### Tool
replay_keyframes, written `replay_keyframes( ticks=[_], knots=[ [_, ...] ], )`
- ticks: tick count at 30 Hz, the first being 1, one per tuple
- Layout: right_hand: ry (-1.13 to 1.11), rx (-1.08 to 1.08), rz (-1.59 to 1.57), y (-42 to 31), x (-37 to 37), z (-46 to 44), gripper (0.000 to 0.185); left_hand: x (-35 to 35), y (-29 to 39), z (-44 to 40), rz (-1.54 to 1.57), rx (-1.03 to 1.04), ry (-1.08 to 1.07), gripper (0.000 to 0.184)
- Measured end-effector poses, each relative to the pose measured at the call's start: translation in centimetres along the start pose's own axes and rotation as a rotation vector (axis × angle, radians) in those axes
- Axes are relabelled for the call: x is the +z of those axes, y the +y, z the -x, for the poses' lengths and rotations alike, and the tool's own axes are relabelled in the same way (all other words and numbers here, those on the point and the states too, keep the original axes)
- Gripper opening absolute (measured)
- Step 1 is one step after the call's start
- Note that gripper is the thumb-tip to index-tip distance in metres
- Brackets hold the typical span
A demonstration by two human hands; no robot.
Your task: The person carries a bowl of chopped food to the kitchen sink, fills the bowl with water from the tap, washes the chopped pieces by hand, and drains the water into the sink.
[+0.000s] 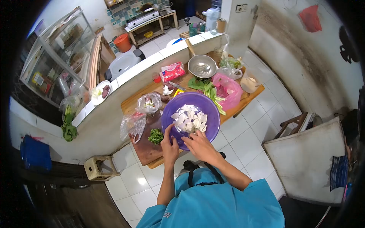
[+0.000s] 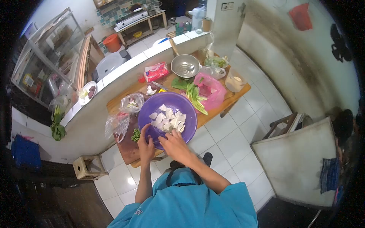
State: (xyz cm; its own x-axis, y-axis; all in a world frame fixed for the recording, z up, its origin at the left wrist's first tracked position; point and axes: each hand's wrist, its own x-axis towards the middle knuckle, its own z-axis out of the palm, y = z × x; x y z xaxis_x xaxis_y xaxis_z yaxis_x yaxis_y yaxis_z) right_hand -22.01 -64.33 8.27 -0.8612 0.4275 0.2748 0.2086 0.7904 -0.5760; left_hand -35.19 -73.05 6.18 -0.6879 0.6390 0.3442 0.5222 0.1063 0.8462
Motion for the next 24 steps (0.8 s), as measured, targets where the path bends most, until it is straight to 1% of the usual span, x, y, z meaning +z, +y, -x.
replay_keyframes(
  ticks=[1, 2, 7, 10, 13, 16, 19, 20, 23, 24],
  knots=[
    [-0.008, 0.014, -0.002, 0.3, -0.3, 0.2, 0.025, 0.5, 0.6, -0.2, 0.016, 0.005, -0.014, 0.048],
    [-0.012, 0.037, -0.017, 0.5, -0.5, 0.3, 0.023, 0.9, 1.5, -0.3, 0.044, -0.054, -0.050, 0.048],
    [0.005, 0.129, -0.021, 1.8, -1.3, 0.9, 0.020, 2.7, 2.7, -1.0, 0.063, -0.060, -0.118, 0.045],
    [0.100, 0.196, -0.023, 1.4, -2.3, 1.3, 0.023, 3.3, 2.8, -1.4, 0.080, -0.053, -0.156, 0.043],
    [0.085, 0.375, -0.021, 0.6, -4.4, 2.1, 0.027, 4.3, 2.7, -1.8, 0.123, -0.014, -0.152, 0.042],
    [0.223, 0.460, -0.037, 1.0, -6.4, 3.6, 0.026, 4.8, 3.6, -2.3, 0.112, 0.004, -0.176, 0.041],
    [0.235, 0.666, -0.228, 1.8, -8.7, 5.2, 0.022, 5.1, 4.6, -2.8, 0.101, -0.035, -0.243, 0.040],
    [0.257, 0.699, -0.266, 2.1, -9.7, 5.5, 0.016, 5.4, 4.7, -2.9, 0.104, -0.055, -0.268, 0.040],
    [0.218, 0.754, -0.290, 2.7, -11.7, 7.1, 0.013, 6.6, 5.1, -3.2, 0.120, -0.050, -0.296, 0.038],
    [0.248, 0.740, -0.292, 3.1, -11.5, 7.8, 0.013, 7.2, 5.1, -3.2, 0.144, -0.028, -0.288, 0.037]
  ],
)
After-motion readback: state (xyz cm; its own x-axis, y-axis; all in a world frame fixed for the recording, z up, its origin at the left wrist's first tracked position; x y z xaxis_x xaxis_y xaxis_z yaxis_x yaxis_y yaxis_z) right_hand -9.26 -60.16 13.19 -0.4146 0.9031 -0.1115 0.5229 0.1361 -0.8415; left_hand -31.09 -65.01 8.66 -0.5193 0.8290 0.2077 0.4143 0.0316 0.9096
